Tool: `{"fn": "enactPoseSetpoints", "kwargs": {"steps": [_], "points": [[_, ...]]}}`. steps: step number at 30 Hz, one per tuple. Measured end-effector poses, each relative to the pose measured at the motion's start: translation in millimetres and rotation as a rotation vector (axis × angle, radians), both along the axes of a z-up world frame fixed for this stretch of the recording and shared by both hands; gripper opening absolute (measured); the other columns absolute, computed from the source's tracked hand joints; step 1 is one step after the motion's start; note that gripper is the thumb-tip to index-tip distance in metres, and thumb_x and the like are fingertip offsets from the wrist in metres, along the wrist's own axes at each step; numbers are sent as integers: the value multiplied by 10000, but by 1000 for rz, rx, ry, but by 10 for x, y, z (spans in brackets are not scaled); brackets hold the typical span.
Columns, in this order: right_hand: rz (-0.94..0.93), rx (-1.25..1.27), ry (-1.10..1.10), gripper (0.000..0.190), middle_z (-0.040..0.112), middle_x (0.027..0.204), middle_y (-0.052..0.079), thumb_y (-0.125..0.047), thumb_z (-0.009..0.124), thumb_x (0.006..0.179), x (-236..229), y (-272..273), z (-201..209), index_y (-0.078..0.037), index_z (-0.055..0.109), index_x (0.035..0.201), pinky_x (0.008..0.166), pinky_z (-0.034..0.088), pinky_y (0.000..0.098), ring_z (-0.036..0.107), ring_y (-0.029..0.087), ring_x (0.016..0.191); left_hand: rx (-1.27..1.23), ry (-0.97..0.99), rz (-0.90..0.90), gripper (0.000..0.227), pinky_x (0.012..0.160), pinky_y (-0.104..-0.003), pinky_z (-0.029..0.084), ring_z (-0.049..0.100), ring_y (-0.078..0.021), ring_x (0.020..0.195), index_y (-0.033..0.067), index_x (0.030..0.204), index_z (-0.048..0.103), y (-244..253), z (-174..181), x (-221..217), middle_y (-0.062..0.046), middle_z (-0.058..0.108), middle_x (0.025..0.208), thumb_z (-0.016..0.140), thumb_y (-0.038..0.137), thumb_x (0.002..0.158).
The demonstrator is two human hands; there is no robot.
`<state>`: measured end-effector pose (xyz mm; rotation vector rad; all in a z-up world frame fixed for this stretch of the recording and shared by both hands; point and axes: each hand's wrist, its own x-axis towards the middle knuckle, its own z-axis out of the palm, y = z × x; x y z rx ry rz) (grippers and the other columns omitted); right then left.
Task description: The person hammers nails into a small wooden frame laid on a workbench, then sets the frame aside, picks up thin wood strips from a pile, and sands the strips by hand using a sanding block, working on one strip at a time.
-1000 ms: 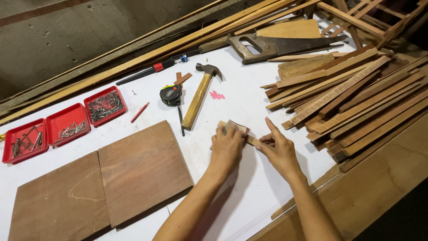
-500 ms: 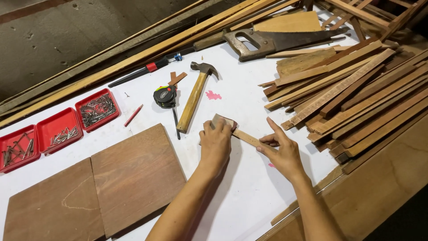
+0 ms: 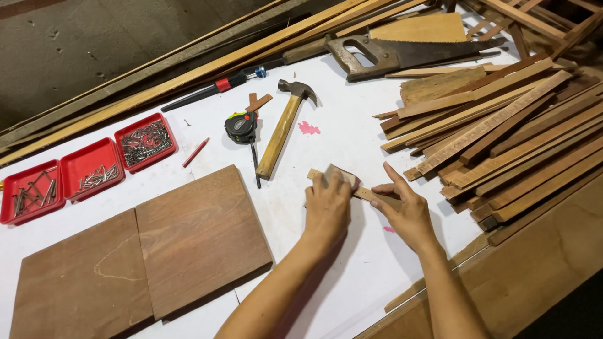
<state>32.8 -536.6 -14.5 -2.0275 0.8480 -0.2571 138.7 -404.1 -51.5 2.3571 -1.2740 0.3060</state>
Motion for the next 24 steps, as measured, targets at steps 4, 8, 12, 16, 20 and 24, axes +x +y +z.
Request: {"fn": "enactPoseSetpoints", "kwargs": {"steps": [4, 8, 12, 16, 20, 24], "points": [[53, -53, -38, 792, 764, 1142, 2, -176, 755, 829, -55, -66, -138, -288, 406, 1532, 960, 604, 332, 730, 157, 1059, 2, -55, 108, 333, 849, -516, 464, 515, -440, 1178, 1, 1145, 690, 145, -53, 289, -195, 570, 1374, 634, -27, 817], [138, -166, -137, 774, 715, 1186, 36, -75, 731, 840, -105, -205, -362, -232, 427, 1534, 989, 595, 344, 699, 161, 1105, 40, 98, 99, 261, 899, -522, 466, 516, -420, 1190, 0, 1146, 685, 142, 71, 206, -208, 569, 1338, 604, -22, 899], [57, -5, 32, 900, 715, 1173, 5, -36, 678, 840, -54, -51, -4, -288, 281, 1607, 843, 631, 389, 725, 219, 942, -36, 121, -47, 199, 922, -535, 455, 491, -428, 1219, -17, 1122, 679, -21, 133, -253, -242, 554, 1348, 624, 15, 933], [136, -120, -124, 967, 741, 1088, 58, -17, 695, 821, -78, -190, -189, -223, 192, 1620, 1031, 556, 358, 716, 189, 1056, -65, 54, -50, 308, 935, -533, 460, 477, -451, 1233, -14, 1115, 682, -98, 88, -384, -225, 553, 1379, 664, 21, 809], [140, -28, -34, 924, 730, 1170, 26, -31, 685, 834, -85, -151, -55, -266, 220, 1597, 1047, 565, 363, 699, 188, 1132, 25, 38, 55, 339, 863, -537, 463, 481, -448, 1217, -7, 1132, 690, 26, -46, -110, -206, 559, 1377, 656, 5, 795], [160, -33, -32, 869, 739, 1190, 32, -22, 676, 859, -94, -166, -87, -277, 263, 1581, 1050, 562, 367, 700, 196, 1154, 111, 22, 207, 319, 846, -508, 471, 482, -455, 1202, -6, 1149, 691, 139, -186, 159, -229, 551, 1379, 600, -18, 843]]}}
